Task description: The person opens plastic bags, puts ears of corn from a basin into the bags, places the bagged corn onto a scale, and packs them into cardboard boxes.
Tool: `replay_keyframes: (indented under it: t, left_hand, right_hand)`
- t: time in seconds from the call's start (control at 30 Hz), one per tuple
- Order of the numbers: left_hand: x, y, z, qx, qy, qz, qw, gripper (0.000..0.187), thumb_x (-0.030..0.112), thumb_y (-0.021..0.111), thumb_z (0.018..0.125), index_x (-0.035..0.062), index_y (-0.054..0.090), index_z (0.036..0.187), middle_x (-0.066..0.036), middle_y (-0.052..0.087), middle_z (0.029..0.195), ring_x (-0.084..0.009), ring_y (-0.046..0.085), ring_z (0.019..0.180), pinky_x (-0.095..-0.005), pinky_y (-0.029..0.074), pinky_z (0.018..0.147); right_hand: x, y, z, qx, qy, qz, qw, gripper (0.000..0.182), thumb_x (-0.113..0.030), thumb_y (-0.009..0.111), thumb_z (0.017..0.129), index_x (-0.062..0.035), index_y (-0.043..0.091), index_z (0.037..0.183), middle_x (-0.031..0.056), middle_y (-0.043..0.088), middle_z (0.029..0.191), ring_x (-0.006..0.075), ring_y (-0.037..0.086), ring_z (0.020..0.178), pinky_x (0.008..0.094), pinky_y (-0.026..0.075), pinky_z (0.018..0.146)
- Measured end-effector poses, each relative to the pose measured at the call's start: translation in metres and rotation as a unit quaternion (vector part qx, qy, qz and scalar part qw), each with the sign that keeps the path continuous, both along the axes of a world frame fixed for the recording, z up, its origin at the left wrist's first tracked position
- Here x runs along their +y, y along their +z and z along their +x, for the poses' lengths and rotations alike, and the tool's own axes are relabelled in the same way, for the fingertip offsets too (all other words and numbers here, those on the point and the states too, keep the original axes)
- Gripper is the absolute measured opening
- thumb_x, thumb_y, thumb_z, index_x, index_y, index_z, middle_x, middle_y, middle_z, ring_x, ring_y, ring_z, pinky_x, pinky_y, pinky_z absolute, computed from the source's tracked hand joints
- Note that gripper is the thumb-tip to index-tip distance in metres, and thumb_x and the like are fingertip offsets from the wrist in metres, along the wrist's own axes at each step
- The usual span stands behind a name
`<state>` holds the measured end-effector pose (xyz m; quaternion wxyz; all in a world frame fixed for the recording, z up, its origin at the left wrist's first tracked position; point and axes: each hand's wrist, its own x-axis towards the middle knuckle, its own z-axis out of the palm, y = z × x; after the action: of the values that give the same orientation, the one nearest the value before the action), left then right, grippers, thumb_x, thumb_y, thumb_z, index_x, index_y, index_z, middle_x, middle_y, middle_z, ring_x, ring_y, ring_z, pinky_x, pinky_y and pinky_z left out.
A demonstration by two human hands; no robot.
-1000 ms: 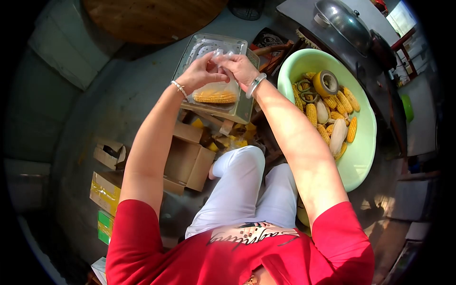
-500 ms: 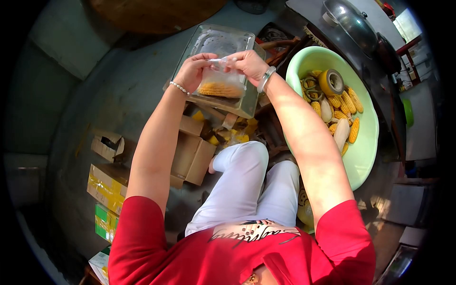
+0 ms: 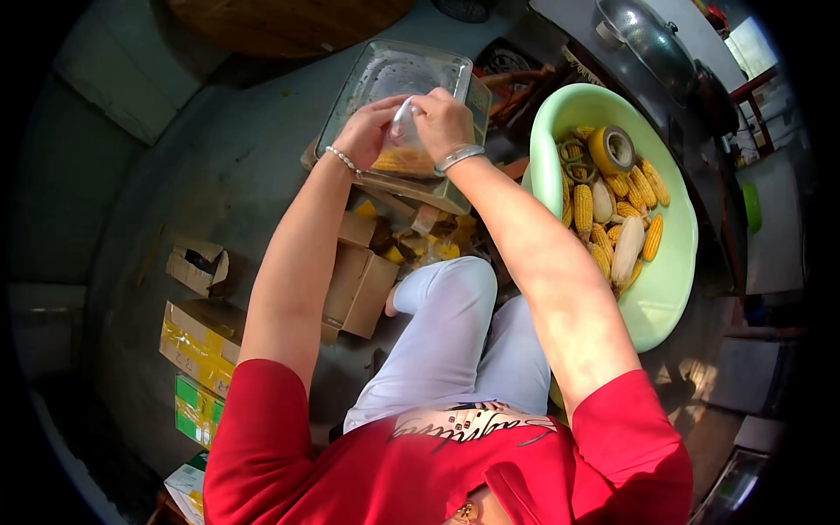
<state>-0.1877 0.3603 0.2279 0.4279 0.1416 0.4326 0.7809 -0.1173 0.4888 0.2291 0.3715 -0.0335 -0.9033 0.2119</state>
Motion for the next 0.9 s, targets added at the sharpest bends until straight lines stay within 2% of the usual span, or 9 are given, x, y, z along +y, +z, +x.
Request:
replay_keyframes:
  t: [0.07, 0.1, 0.23, 0.3, 0.4, 0.5, 0.7, 0.8, 0.9]
  left_hand:
    - [0.005, -0.013, -0.008, 0.037, -0.068, -0.015, 0.997, 0.031, 0.003, 0.046, 0.089, -0.0044, 0.049, 0.119, -0.006, 0.060, 0.096, -0.0096, 0.059, 0.079, -0.0208, 0.050, 0.069]
    - [0.005, -0.018, -0.014, 0.043, -0.098, -0.001, 0.994, 0.029, 0.001, 0.047, 0.089, -0.0039, 0.050, 0.117, -0.007, 0.062, 0.098, -0.0113, 0.061, 0.084, -0.0224, 0.051, 0.075]
    - [0.003, -0.017, -0.017, 0.119, -0.117, -0.104, 0.980, 0.022, 0.006, 0.053, 0.086, -0.0037, 0.059, 0.106, -0.004, 0.062, 0.085, -0.0095, 0.060, 0.077, -0.0216, 0.049, 0.070]
    - [-0.001, -0.004, -0.013, 0.208, -0.102, -0.197, 0.953, 0.020, 0.008, 0.057, 0.084, -0.0037, 0.062, 0.099, -0.004, 0.062, 0.080, -0.0093, 0.059, 0.075, -0.0215, 0.048, 0.068]
    - [0.003, -0.013, -0.016, 0.302, 0.036, -0.261, 0.916, 0.016, 0.007, 0.058, 0.078, -0.0017, 0.066, 0.088, -0.005, 0.064, 0.076, -0.0116, 0.059, 0.070, -0.0222, 0.045, 0.061]
    - [0.003, -0.004, -0.015, 0.336, 0.111, -0.308, 0.883, 0.015, 0.006, 0.058, 0.075, -0.0014, 0.066, 0.086, -0.005, 0.063, 0.073, -0.0117, 0.057, 0.063, -0.0234, 0.045, 0.059]
    - [0.003, -0.002, -0.014, 0.308, 0.169, -0.248, 0.903, 0.016, 0.004, 0.058, 0.074, -0.0006, 0.066, 0.088, -0.005, 0.063, 0.071, -0.0098, 0.056, 0.059, -0.0227, 0.045, 0.057]
    - [0.003, 0.022, -0.012, 0.312, 0.186, -0.203, 0.909, 0.015, 0.005, 0.059, 0.075, -0.0003, 0.065, 0.088, -0.004, 0.062, 0.071, -0.0082, 0.055, 0.061, -0.0220, 0.045, 0.058]
    - [0.003, 0.038, -0.011, 0.374, 0.155, -0.168, 0.899, 0.014, 0.007, 0.061, 0.076, -0.0006, 0.065, 0.086, -0.004, 0.062, 0.070, -0.0081, 0.056, 0.064, -0.0221, 0.045, 0.060]
  right_hand:
    - [0.000, -0.001, -0.001, -0.003, -0.005, 0.033, 0.999, 0.006, -0.009, 0.060, 0.071, -0.0115, 0.066, 0.073, 0.0093, 0.058, 0.074, 0.0299, 0.060, 0.069, 0.0397, 0.049, 0.063]
    - [0.000, -0.002, -0.001, -0.004, -0.008, 0.049, 0.999, 0.006, -0.010, 0.060, 0.071, -0.0117, 0.066, 0.072, 0.0092, 0.058, 0.073, 0.0298, 0.060, 0.069, 0.0398, 0.049, 0.063]
    - [0.003, -0.001, 0.006, -0.050, 0.017, 0.089, 0.995, 0.007, -0.009, 0.059, 0.073, -0.0135, 0.065, 0.075, 0.0081, 0.057, 0.074, 0.0289, 0.059, 0.068, 0.0387, 0.049, 0.062]
    - [0.006, -0.003, 0.011, -0.068, 0.040, 0.085, 0.993, 0.010, -0.010, 0.059, 0.075, -0.0144, 0.066, 0.081, 0.0078, 0.059, 0.077, 0.0280, 0.060, 0.071, 0.0365, 0.049, 0.062]
    - [-0.001, 0.017, 0.026, -0.054, 0.067, 0.085, 0.993, 0.011, -0.009, 0.060, 0.076, -0.0141, 0.067, 0.084, 0.0067, 0.061, 0.081, 0.0268, 0.061, 0.073, 0.0341, 0.049, 0.063]
    - [0.001, 0.013, 0.032, -0.060, 0.051, 0.006, 0.997, 0.013, -0.010, 0.063, 0.077, -0.0143, 0.068, 0.088, 0.0061, 0.063, 0.085, 0.0257, 0.062, 0.075, 0.0320, 0.050, 0.065]
    - [0.003, 0.003, 0.030, -0.056, 0.016, -0.016, 0.998, 0.015, -0.010, 0.064, 0.077, -0.0139, 0.069, 0.091, 0.0054, 0.065, 0.090, 0.0218, 0.063, 0.073, 0.0296, 0.049, 0.065]
    - [0.013, 0.014, 0.017, -0.060, 0.035, -0.087, 0.994, 0.015, -0.009, 0.063, 0.080, -0.0107, 0.069, 0.094, 0.0037, 0.068, 0.088, 0.0128, 0.062, 0.071, 0.0255, 0.049, 0.065]
    - [0.019, 0.022, 0.009, -0.063, 0.101, -0.150, 0.982, 0.015, -0.010, 0.062, 0.083, -0.0040, 0.067, 0.096, -0.0004, 0.066, 0.082, 0.0056, 0.056, 0.073, 0.0223, 0.046, 0.067]
